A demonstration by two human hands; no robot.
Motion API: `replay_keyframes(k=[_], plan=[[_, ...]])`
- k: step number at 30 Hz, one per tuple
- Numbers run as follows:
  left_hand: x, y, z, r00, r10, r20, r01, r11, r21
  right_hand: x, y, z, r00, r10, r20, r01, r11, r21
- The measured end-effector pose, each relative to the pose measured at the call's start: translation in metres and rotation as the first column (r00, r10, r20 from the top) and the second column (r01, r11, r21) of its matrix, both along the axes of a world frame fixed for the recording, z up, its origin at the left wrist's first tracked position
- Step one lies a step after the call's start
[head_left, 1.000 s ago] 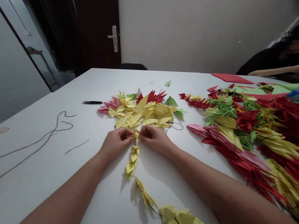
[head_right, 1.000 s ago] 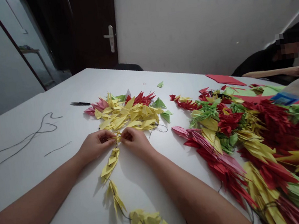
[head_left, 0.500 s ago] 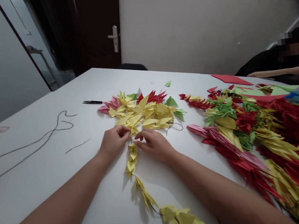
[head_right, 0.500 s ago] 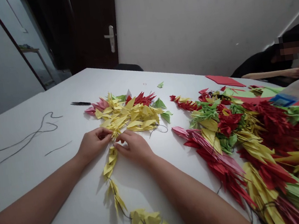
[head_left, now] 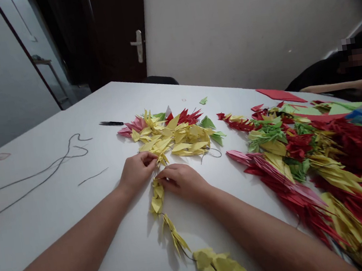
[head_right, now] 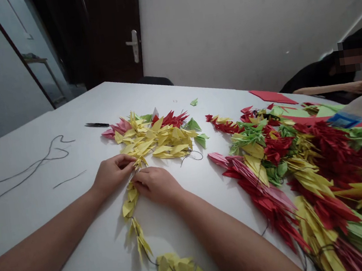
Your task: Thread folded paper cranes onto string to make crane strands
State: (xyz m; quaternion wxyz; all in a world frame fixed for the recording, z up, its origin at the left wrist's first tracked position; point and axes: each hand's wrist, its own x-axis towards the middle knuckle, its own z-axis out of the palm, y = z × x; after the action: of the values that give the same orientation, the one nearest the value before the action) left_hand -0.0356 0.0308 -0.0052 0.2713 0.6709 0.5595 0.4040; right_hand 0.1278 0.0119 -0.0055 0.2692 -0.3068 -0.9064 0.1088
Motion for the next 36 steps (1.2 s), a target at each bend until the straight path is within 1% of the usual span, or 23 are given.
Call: replay_keyframes(k=[4, 9, 11, 13, 15, 18, 20, 22, 24, 26, 28, 32, 33, 36], plan=[[0.0012, -0.002, 0.0012, 0.999, 0.028, 0.022, -0.027, 0.999, -0.033, -0.0024, -0.0054, 0.0008, 1.0, 0.002, -0.024, -0.002, 1.0, -0.03], [0.002, -0.0038, 0.0038, 0.998, -0.005, 0.067, 0.006, 1.0, -0.022, -0.0004, -0.0036, 0.001, 0.985, -0.129, -0.112, 0.118, 0.988, -0.101], [0.0015, -0.003, 0.0034, 0.996, 0.002, 0.087, -0.001, 1.0, -0.015, 0.0007, -0.0023, 0.0006, 0.983, -0.153, -0.098, 0.144, 0.985, -0.091], [0.0006, -0.0013, 0.0024, 0.994, 0.027, 0.106, -0.025, 0.999, -0.027, 0.001, -0.0019, 0.0005, 0.99, -0.131, -0.057, 0.129, 0.991, -0.035], [-0.0004, 0.0003, 0.0013, 0.991, 0.047, 0.126, -0.041, 0.998, -0.047, 0.001, -0.0022, 0.001, 0.996, -0.083, -0.045, 0.084, 0.996, 0.022], [-0.001, 0.001, 0.001, 0.99, 0.048, 0.131, -0.041, 0.997, -0.058, 0.0011, -0.0027, 0.0024, 0.995, -0.011, -0.1, 0.015, 0.999, 0.047], [-0.0006, 0.0004, 0.002, 0.993, 0.048, 0.11, -0.043, 0.998, -0.051, 0.0015, -0.0028, 0.0026, 0.993, 0.033, -0.116, -0.032, 0.999, 0.017], [0.0, -0.0001, 0.0031, 0.995, 0.049, 0.081, -0.045, 0.998, -0.046, 0.0018, -0.0031, 0.0022, 0.994, 0.068, -0.087, -0.071, 0.997, -0.03], [0.0001, 0.0001, 0.0033, 0.997, 0.045, 0.062, -0.043, 0.998, -0.04, 0.002, -0.0038, 0.0017, 0.997, 0.068, -0.035, -0.071, 0.995, -0.072], [-0.0004, 0.0012, 0.0022, 0.997, 0.043, 0.065, -0.041, 0.998, -0.038, 0.0022, -0.0044, 0.002, 0.999, 0.037, -0.007, -0.038, 0.995, -0.088], [-0.0014, 0.0026, 0.0, 0.993, 0.049, 0.104, -0.044, 0.998, -0.048, 0.0025, -0.0049, 0.0033, 1.0, 0.008, -0.002, -0.008, 0.994, -0.107], [-0.0021, 0.0038, -0.0027, 0.973, 0.058, 0.225, -0.038, 0.995, -0.089, 0.0026, -0.0054, 0.006, 1.0, 0.01, -0.004, -0.011, 0.988, -0.154], [-0.0018, 0.0034, -0.0024, 0.974, 0.061, 0.219, -0.042, 0.995, -0.088, 0.0024, -0.0056, 0.0064, 1.0, 0.014, -0.009, -0.015, 0.987, -0.163], [-0.0004, 0.0008, 0.0001, 0.991, 0.055, 0.122, -0.05, 0.998, -0.041, 0.0015, -0.0062, 0.0065, 0.998, 0.025, -0.049, -0.035, 0.977, -0.213]])
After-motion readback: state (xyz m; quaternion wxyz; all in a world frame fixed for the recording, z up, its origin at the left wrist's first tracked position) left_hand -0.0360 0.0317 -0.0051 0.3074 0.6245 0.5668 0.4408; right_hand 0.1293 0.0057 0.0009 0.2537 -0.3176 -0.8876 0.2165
